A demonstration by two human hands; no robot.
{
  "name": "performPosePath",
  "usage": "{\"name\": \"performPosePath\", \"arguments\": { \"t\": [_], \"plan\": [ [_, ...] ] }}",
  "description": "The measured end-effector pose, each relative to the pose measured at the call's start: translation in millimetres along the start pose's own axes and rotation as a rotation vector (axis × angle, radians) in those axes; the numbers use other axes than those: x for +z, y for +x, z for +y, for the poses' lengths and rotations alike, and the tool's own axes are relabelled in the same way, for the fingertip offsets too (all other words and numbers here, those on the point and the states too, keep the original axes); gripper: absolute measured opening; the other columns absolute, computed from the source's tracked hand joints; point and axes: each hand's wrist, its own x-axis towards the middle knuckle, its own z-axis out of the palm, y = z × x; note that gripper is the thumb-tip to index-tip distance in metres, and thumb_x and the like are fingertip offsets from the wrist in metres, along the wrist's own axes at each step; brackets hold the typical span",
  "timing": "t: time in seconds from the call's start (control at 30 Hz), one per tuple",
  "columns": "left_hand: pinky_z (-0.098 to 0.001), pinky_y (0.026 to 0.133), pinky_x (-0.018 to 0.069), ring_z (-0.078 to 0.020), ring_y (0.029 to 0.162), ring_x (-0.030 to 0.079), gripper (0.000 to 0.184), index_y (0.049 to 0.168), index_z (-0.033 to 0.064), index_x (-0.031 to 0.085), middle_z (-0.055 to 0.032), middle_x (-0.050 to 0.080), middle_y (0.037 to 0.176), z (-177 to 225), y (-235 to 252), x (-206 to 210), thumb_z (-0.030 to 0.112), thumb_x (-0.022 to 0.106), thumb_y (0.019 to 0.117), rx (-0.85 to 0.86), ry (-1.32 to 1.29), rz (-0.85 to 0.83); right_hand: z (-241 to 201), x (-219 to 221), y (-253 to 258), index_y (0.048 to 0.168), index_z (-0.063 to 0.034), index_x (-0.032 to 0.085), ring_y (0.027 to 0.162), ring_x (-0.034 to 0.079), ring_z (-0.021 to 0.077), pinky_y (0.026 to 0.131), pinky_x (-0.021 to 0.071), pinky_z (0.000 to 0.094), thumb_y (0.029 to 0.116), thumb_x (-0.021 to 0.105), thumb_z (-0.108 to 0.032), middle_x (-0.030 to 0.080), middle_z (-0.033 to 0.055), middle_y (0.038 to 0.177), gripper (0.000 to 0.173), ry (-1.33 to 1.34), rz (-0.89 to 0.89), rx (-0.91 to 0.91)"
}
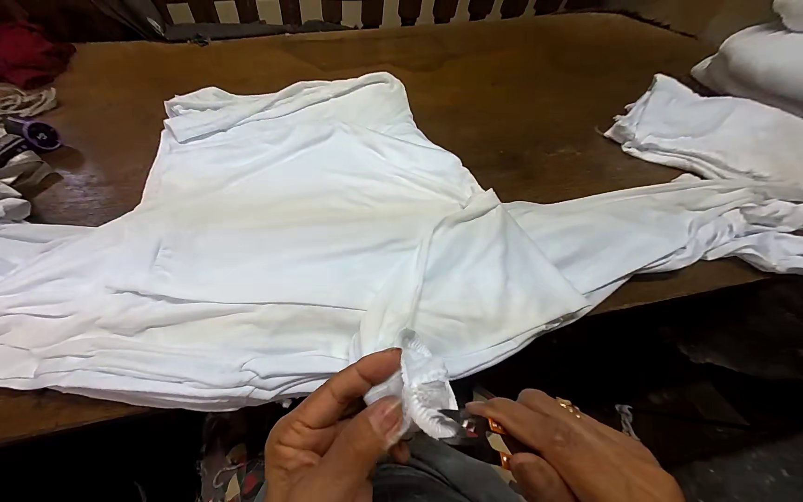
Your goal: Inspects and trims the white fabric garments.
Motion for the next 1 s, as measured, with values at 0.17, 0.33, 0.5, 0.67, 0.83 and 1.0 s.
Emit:
{"name": "performPosePath", "arguments": {
  "t": [0.17,0.33,0.5,0.67,0.83,1.0],
  "plan": [
    [-0.0280,0.070,0.0608,-0.0149,0.080,0.072,0.023,0.114,-0.0019,0.074,-0.0179,0.074,0.101,-1.8,0.8,2.9,-0.001,0.070,0.0919,-0.006,0.020,0.077,-0.9,3.6,1.9,0.111,-0.0022,0.069,0.075,0.057,0.0175,0.065,0.0451,0.0259,0.1117,0.036,-0.033,0.062,0.0112,0.082,0.045,-0.022,0.019,0.001],
    [-0.0289,0.072,0.0603,-0.0157,0.083,0.072,0.024,0.117,-0.0049,0.069,-0.0192,0.074,0.101,-1.1,0.6,-0.9,-0.005,0.065,0.0939,-0.050,0.015,0.066,11.2,-7.5,1.4,0.120,-0.0070,0.065,0.080,0.059,0.0125,0.071,0.0484,0.0242,0.1120,0.035,-0.036,0.062,0.0081,0.090,0.043,-0.079,0.136,-0.023],
    [-0.0349,0.084,0.0615,-0.0184,0.092,0.074,0.028,0.123,-0.0068,0.064,-0.0176,0.074,0.106,4.8,3.0,-4.7,-0.007,0.059,0.0958,-0.096,0.099,-0.131,36.3,-20.2,11.6,0.124,-0.0113,0.065,0.075,0.054,0.0125,0.067,0.0442,0.0256,0.1113,0.036,-0.039,0.057,0.0051,0.085,0.042,-0.196,0.104,-0.176],
    [-0.0328,0.082,0.0615,-0.0164,0.088,0.074,0.028,0.124,-0.0059,0.060,-0.0162,0.074,0.100,6.3,4.9,-6.1,-0.008,0.058,0.0958,-0.108,0.159,-0.149,43.7,-20.8,16.7,0.123,-0.0102,0.066,0.074,0.053,0.0164,0.065,0.0422,0.0278,0.1100,0.042,-0.036,0.059,0.0055,0.085,0.037,-0.176,0.017,-0.362],
    [-0.0303,0.080,0.0612,-0.0141,0.085,0.074,0.032,0.127,-0.0049,0.057,-0.0141,0.075,0.097,6.7,6.3,-7.9,-0.006,0.060,0.0957,-0.107,0.193,-0.187,44.1,-17.6,14.1,0.121,-0.0087,0.067,0.072,0.052,0.0173,0.064,0.0409,0.0282,0.1091,0.046,-0.034,0.058,0.0059,0.082,0.035,-0.145,0.004,-0.374],
    [-0.0278,0.076,0.0606,-0.0123,0.081,0.073,0.032,0.127,-0.0039,0.058,-0.0129,0.075,0.093,6.5,7.4,-10.2,-0.004,0.062,0.0955,-0.114,0.223,-0.202,41.9,-21.7,9.8,0.122,-0.0078,0.066,0.074,0.053,0.0180,0.064,0.0425,0.0281,0.1101,0.042,-0.034,0.059,0.0071,0.084,0.038,-0.114,-0.006,-0.342]
  ]
}}
